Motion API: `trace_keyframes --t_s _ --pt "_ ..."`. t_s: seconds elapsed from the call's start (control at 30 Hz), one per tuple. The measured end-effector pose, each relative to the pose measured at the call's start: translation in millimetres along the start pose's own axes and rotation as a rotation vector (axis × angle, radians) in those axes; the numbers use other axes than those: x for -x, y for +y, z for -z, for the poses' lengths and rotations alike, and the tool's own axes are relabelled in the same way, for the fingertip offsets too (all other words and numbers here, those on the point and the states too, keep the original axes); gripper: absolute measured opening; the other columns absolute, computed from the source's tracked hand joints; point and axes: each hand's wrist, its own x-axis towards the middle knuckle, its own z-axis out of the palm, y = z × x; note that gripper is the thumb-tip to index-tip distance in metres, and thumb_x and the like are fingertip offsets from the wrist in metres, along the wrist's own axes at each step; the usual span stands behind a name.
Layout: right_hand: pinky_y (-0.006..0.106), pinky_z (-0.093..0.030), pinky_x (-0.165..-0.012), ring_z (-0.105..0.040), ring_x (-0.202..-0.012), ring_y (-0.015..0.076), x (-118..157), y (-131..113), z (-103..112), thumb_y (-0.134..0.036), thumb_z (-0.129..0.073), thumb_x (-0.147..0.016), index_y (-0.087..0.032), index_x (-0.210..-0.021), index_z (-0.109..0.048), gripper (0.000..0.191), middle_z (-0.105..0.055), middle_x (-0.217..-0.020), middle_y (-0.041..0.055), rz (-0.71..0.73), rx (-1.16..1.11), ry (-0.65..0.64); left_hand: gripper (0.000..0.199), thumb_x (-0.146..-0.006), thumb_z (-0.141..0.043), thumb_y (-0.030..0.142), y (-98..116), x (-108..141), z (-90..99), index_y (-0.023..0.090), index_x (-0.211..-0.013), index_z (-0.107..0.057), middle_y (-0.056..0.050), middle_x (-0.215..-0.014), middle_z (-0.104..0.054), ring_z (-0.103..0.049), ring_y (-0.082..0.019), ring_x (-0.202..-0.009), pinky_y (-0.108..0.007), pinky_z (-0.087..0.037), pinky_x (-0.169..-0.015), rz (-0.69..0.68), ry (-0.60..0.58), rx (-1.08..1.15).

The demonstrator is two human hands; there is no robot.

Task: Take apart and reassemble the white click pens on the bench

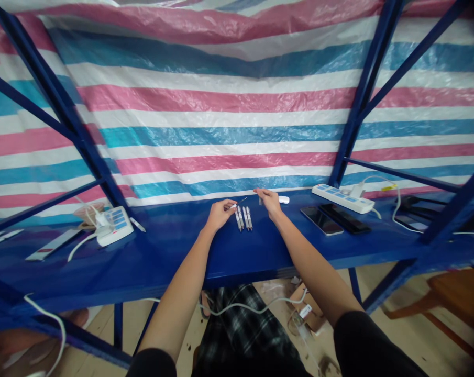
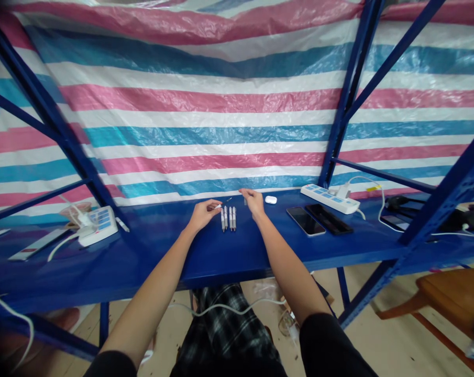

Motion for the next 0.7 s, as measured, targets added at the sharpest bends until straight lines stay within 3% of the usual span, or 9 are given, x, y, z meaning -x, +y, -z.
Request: trace_keyframes --t_s 0.07,0.2,0.27,0.7 --pt "0.023 -0.038 -0.044 -0.050 -0.049 0.0106 2 -2 -1 -0.053 -0.081 -0.074 -0.014 -0.090 -0.077 0.042 -0.061 -0.056 -0.0012 -0.034 -0.143 0.031 0.026 -0.083 -0.074 0.026 -1 -1 -0.4 0.017 -0.107 -0.077 -0.007 -0.093 -0.079 -0.072 -0.020 -0.085 -0.032 -0.054 -0.082 -0.001 0.007 -0.019" --pt "0.020 -0.052 -0.051 -0.061 -0.056 0.0088 5 -8 -6 -0.036 -0.087 -0.073 -0.016 -0.082 -0.074 0.026 -0.075 -0.082 0.0043 -0.096 -0.393 0.076 0.025 -0.083 -0.074 0.022 -3 -1 -0.6 0.018 -0.107 -0.078 -0.006 -0.095 -0.079 -0.071 -0.020 -0.086 -0.032 -0.053 -0.083 -0.009 0.010 -0.044" --pt "0.019 -0.055 -0.054 -0.063 -0.057 0.0081 6 -9 -7 -0.031 -0.086 -0.076 -0.015 -0.080 -0.073 0.021 -0.075 -0.084 0.0044 -0.134 -0.451 0.077 0.024 -0.083 -0.074 0.022 -3 -1 -0.4 0.018 -0.107 -0.079 -0.006 -0.096 -0.079 -0.071 -0.020 -0.086 -0.031 -0.053 -0.083 -0.012 0.013 -0.050" --pt "0.019 -0.059 -0.058 -0.064 -0.056 0.0079 9 -8 -12 -0.028 -0.085 -0.079 -0.015 -0.080 -0.072 0.018 -0.074 -0.081 0.0039 -0.159 -0.472 0.033 0.023 -0.083 -0.074 0.021 -2 0 -0.5 0.018 -0.106 -0.079 -0.006 -0.095 -0.080 -0.072 -0.020 -0.086 -0.032 -0.054 -0.084 -0.025 0.004 -0.054"
